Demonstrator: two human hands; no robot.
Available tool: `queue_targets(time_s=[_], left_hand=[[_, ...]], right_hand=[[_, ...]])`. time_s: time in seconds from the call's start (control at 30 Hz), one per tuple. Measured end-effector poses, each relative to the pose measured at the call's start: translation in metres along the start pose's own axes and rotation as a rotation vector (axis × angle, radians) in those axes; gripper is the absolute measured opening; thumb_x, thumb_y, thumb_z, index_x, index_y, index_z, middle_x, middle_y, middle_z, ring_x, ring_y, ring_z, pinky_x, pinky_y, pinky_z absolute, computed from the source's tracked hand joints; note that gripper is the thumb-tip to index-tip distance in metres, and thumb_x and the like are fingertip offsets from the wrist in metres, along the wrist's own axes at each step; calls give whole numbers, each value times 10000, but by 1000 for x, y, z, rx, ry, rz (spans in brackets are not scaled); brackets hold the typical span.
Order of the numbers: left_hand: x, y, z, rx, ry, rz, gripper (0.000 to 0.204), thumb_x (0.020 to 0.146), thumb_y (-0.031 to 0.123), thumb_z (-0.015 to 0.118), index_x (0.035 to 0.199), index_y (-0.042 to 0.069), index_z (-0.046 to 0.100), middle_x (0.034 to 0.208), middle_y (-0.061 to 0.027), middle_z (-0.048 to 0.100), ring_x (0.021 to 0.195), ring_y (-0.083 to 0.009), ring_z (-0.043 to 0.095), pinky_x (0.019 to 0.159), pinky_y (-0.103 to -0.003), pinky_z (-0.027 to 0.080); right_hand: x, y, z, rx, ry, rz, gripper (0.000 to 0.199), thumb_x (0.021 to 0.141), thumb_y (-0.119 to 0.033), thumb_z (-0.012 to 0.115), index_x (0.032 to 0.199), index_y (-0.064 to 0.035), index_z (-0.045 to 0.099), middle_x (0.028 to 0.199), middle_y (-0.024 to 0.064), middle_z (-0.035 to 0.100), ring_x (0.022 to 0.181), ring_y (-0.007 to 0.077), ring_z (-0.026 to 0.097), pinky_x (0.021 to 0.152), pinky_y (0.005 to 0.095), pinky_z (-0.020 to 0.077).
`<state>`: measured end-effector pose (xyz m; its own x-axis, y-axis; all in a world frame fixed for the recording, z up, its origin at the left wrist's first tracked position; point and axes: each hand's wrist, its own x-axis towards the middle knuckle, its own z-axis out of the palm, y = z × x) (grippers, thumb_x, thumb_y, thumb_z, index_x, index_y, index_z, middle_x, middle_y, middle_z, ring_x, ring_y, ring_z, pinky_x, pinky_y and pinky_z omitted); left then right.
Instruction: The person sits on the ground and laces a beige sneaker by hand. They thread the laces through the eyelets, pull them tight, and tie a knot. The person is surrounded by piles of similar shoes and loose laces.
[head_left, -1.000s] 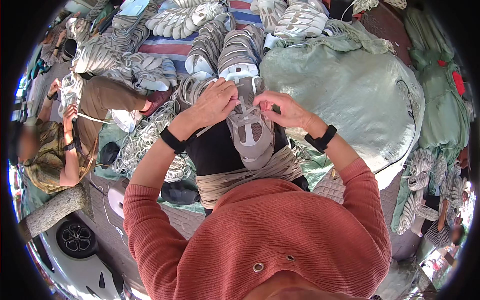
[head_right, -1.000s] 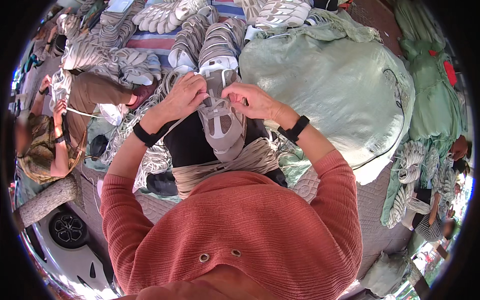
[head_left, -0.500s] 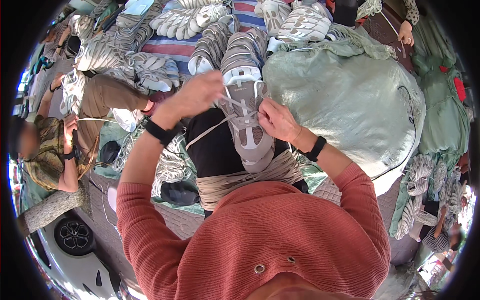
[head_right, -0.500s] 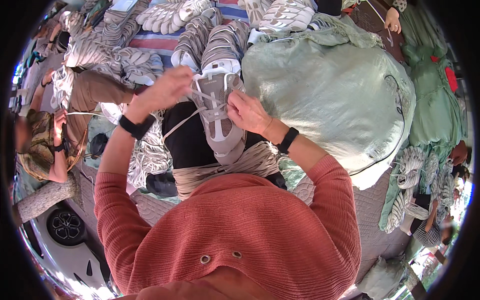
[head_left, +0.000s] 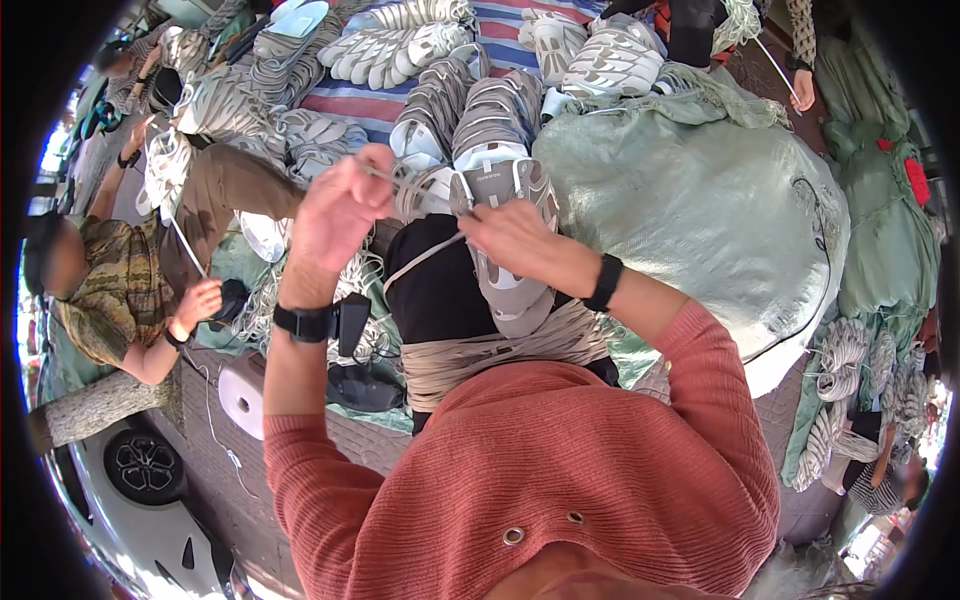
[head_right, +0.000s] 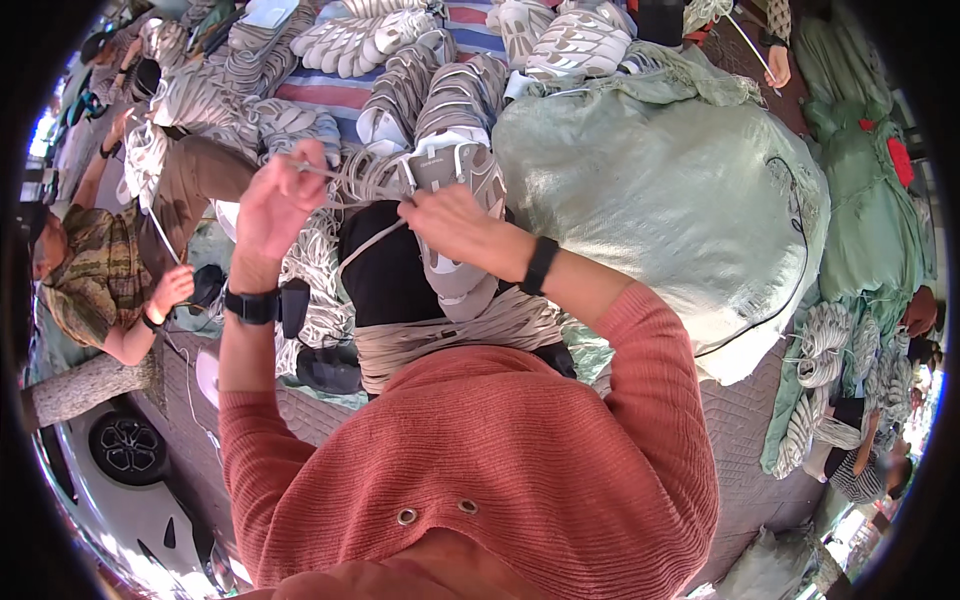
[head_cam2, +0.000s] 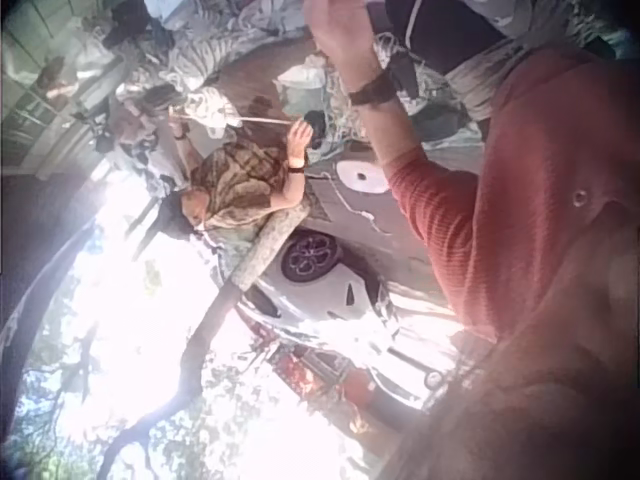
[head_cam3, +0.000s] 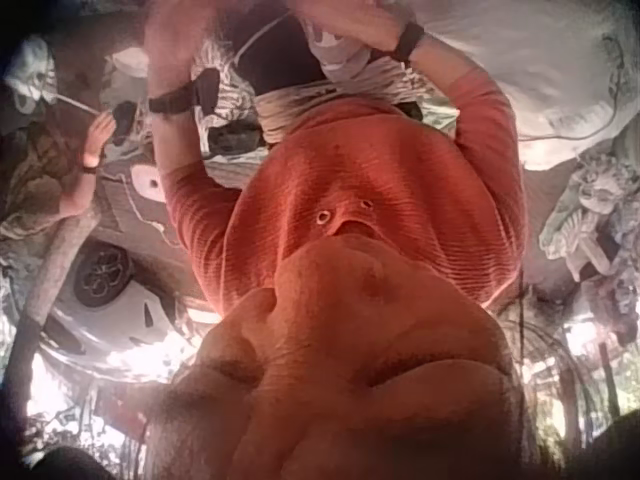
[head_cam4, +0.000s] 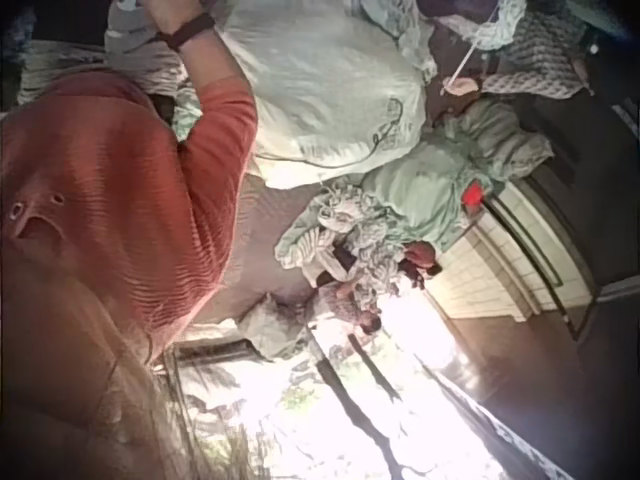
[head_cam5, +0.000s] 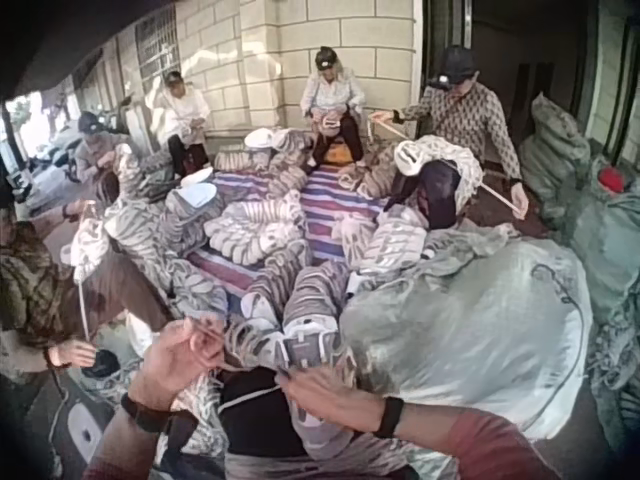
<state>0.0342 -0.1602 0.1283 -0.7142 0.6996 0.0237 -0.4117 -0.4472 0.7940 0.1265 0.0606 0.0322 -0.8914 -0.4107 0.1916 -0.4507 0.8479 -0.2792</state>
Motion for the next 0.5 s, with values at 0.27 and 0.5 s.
queue_targets(time_s=[0.27,0.5], left_hand=[[-124,119,-144,-400,229,498,216,959,76,461,1111,-67,514,937,-104,580,751,-149,512,650,-263,463],[-294,161,-279,-201,757,744,333,991,156,472,1274,-18,499,993,-109,609,795,-171,481,702,-284,428]], right_hand=[[-20,66,-103,1958,73,326,130,903,-76,563,968,10,636,585,-44,431,470,39,309,456,211,244],[-159,218,-250,1906,800,300,170,972,-54,488,1124,-4,545,755,-8,504,482,61,313,487,215,275]])
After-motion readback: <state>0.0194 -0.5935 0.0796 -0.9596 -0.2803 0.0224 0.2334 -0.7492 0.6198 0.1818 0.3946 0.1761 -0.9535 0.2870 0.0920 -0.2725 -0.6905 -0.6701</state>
